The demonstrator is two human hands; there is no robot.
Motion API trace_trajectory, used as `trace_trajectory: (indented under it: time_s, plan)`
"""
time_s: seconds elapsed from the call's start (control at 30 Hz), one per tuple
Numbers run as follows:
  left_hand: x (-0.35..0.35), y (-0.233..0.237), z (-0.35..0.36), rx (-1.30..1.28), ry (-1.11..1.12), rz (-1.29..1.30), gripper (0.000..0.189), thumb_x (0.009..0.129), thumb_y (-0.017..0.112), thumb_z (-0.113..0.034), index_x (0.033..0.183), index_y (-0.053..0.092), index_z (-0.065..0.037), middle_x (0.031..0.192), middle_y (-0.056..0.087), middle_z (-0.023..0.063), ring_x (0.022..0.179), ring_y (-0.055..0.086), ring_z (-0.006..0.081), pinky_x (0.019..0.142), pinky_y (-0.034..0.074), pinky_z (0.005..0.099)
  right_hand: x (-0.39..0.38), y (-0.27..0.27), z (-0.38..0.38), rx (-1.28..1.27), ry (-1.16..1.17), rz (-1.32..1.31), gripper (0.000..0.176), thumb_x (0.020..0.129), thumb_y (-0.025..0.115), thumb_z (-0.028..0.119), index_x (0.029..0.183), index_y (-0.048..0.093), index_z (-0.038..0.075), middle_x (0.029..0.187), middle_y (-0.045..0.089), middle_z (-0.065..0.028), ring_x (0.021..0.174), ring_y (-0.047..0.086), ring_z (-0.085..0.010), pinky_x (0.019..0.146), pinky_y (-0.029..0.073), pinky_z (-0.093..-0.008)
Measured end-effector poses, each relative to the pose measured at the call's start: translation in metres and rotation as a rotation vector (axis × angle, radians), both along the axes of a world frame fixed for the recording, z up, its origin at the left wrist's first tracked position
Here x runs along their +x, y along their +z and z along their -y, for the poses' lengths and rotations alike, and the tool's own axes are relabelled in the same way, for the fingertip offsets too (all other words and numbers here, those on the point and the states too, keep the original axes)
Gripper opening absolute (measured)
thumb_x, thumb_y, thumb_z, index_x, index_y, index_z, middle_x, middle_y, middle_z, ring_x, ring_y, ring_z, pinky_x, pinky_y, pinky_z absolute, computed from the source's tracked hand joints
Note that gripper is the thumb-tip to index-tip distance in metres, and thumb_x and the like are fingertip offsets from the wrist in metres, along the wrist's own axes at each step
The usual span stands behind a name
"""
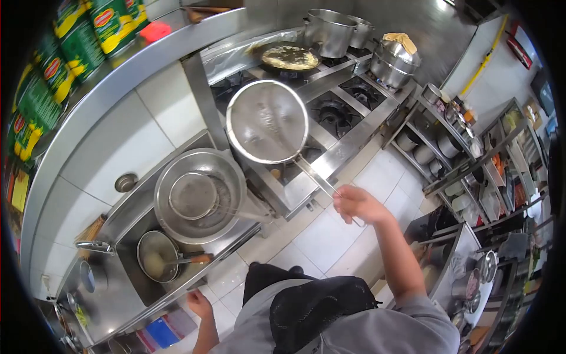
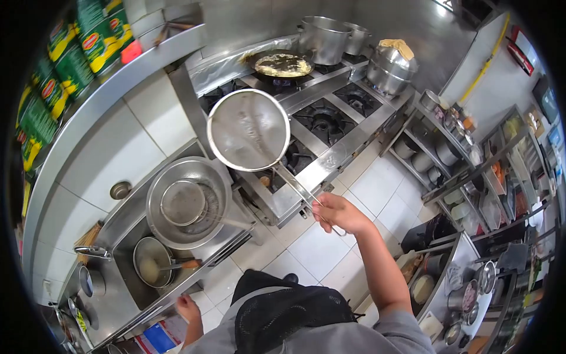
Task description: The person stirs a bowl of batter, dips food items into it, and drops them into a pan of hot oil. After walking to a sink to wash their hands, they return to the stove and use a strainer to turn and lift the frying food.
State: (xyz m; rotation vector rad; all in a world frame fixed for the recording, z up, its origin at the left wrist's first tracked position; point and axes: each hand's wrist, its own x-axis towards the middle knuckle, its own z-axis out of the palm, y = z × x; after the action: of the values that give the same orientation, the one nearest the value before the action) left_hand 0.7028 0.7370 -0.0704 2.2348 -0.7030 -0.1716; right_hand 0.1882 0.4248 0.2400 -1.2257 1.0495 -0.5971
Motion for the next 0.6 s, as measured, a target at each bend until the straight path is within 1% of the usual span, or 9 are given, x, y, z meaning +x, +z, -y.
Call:
trace_trajectory:
  time_s: [0.07,0.1,0.13,0.17,0.27,0.33,0.43,0.53,0.6]
  plan:
    - [-0.036,-0.035,-0.023,0.12,-0.168,-0.226,0.029,0.095,0.062,-0.017,0.071,0.059,-0.001,0.06,0.061,0.0127,0.056,0.059,0.0253,0.053,0.045,0.0426,-0.028,0.006,-0.003,0.076,-0.102,0.088,0.021,0.097,0.061,0.013,0.113,0.055,0.0,0.076,0.059,-0.0042,0.054,0.055,-0.0113,0.048,0.043,-0.026]
    - [-0.051,-0.06,-0.037,0.178,-0.229,-0.556,0.025,0.092,0.064,-0.015,0.073,0.061,-0.001,0.061,0.061,0.0146,0.055,0.062,0.0242,0.052,0.048,0.0414,-0.04,0.012,-0.002,0.169,-0.178,0.171,0.023,0.098,0.06,0.013,0.116,0.054,-0.001,0.076,0.058,-0.004,0.053,0.054,-0.0108,0.046,0.042,-0.0253]
    - [-0.062,-0.072,-0.051,0.254,-0.707,-0.471,0.018,0.086,0.069,-0.019,0.079,0.065,-0.003,0.07,0.067,0.0166,0.056,0.066,0.0269,0.051,0.051,0.0419,-0.052,0.013,0.002,0.262,-0.252,0.254,0.025,0.099,0.059,0.012,0.119,0.054,-0.001,0.075,0.058,-0.0038,0.051,0.052,-0.0103,0.044,0.04,-0.0247]
    - [-0.09,-0.038,-0.041,0.298,-1.139,0.121,0.022,0.081,0.07,-0.028,0.086,0.068,-0.007,0.084,0.072,0.0167,0.067,0.07,0.0324,0.058,0.055,0.0442,-0.064,0.0,0.008,0.262,-0.326,0.166,0.029,0.099,0.059,0.012,0.123,0.052,-0.003,0.075,0.057,-0.0043,0.049,0.049,-0.0098,0.042,0.036,-0.0236]
    - [-0.123,-0.045,-0.003,0.33,-1.146,0.115,0.022,0.082,0.069,-0.029,0.088,0.068,-0.008,0.085,0.072,0.0167,0.069,0.07,0.033,0.06,0.055,0.0446,-0.101,-0.049,0.032,0.284,-0.457,0.146,0.027,0.099,0.059,0.012,0.121,0.053,-0.002,0.074,0.056,-0.0048,0.048,0.047,-0.0095,0.042,0.033,-0.0226]
    - [-0.147,-0.06,0.029,0.362,-1.161,0.107,0.022,0.082,0.068,-0.029,0.09,0.068,-0.008,0.087,0.072,0.0167,0.071,0.07,0.0335,0.061,0.055,0.045,-0.12,-0.055,0.055,0.282,-0.485,0.122,0.024,0.099,0.058,0.012,0.118,0.053,-0.001,0.073,0.055,-0.0045,0.048,0.045,-0.0094,0.041,0.032,-0.0228]
    - [-0.185,-0.084,0.078,0.414,-1.177,0.087,0.023,0.084,0.066,-0.03,0.093,0.068,-0.008,0.088,0.072,0.0167,0.074,0.07,0.0343,0.064,0.055,0.0457,-0.141,-0.037,0.104,0.184,-0.602,0.171,0.019,0.099,0.058,0.014,0.112,0.053,0.001,0.071,0.053,-0.004,0.047,0.043,-0.0092,0.041,0.032,-0.0231]
    - [-0.222,-0.088,0.105,0.493,-1.206,0.054,0.024,0.085,0.064,-0.03,0.095,0.068,-0.009,0.09,0.072,0.0167,0.077,0.07,0.0351,0.066,0.055,0.0463,-0.162,-0.003,0.169,0.084,-0.615,0.158,0.027,0.096,0.057,0.009,0.12,0.048,0.001,0.073,0.055,-0.0055,0.046,0.044,-0.0107,0.041,0.031,-0.0231]
    - [-0.234,-0.091,0.132,0.545,-1.214,0.061,0.025,0.086,0.063,-0.03,0.097,0.068,-0.009,0.091,0.072,0.0166,0.079,0.07,0.0356,0.067,0.055,0.0468,-0.178,0.016,0.221,0.063,-0.558,0.261,0.032,0.096,0.055,0.007,0.126,0.045,0.003,0.078,0.057,-0.0063,0.05,0.047,-0.0111,0.043,0.032,-0.023]
